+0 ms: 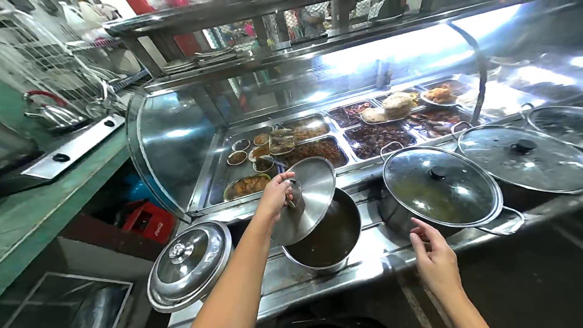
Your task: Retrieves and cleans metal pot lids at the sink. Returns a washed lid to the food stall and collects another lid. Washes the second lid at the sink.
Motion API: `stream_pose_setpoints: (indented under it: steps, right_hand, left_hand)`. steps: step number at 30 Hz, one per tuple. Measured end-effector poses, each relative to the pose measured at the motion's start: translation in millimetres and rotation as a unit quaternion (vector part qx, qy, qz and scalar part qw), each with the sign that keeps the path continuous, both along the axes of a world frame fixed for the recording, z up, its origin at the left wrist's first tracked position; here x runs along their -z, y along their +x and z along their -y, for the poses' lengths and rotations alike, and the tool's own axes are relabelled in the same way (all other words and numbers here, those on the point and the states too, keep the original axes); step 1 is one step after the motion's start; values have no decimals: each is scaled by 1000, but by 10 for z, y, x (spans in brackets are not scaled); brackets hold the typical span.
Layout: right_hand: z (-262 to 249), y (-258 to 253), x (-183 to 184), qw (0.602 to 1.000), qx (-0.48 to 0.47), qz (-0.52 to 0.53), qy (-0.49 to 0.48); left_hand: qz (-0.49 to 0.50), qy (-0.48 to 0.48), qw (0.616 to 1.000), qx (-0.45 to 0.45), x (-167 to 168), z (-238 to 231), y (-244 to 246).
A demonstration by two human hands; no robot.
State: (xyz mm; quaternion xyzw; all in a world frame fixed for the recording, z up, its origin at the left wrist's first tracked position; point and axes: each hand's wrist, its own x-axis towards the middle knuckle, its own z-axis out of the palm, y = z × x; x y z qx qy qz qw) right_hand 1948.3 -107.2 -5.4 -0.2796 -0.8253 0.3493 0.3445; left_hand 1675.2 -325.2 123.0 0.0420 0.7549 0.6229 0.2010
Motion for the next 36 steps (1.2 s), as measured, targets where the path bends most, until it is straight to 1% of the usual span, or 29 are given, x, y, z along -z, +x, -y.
stream_pose_setpoints:
  steps: [4, 7, 10, 13, 19, 23, 26, 31, 34, 36]
  right_hand:
    - [-73, 46, 10, 1000, 18, -24, 2]
    - [-121, 53, -16, 999, 34, -30, 7]
    - [-252, 52, -87, 998, 47, -19, 26]
    - [-544, 10, -220, 997, 54, 15, 47]
    - [-1155, -306, -507, 985, 63, 152, 45]
    - [-1330, -544, -609, 976, 68, 200, 54]
    - [-1418, -654, -674, 967, 72, 237, 59]
    - [-1557, -771, -719, 953, 59, 286, 77]
    - [-1605, -792, -665, 951, 51, 283, 110]
    - [-1635, -789, -605, 952, 44, 270, 135]
  left_hand:
    - [-52, -61, 996, 32, 277, -71, 161]
    - [-83, -81, 991, 63, 522, -167, 321]
    - [-105, -130, 983, 81, 736, -248, 394]
    - [-118, -177, 973, 88, 857, -306, 430]
    - [-132, -211, 964, 90, 883, -389, 534]
    - [-137, -229, 957, 110, 851, -347, 531]
    - [-124, -241, 955, 117, 816, -346, 515]
    - [-112, -269, 950, 112, 812, -378, 554]
    - [-118, -278, 947, 114, 846, -395, 558]
    - [-111, -263, 951, 119, 850, -382, 551]
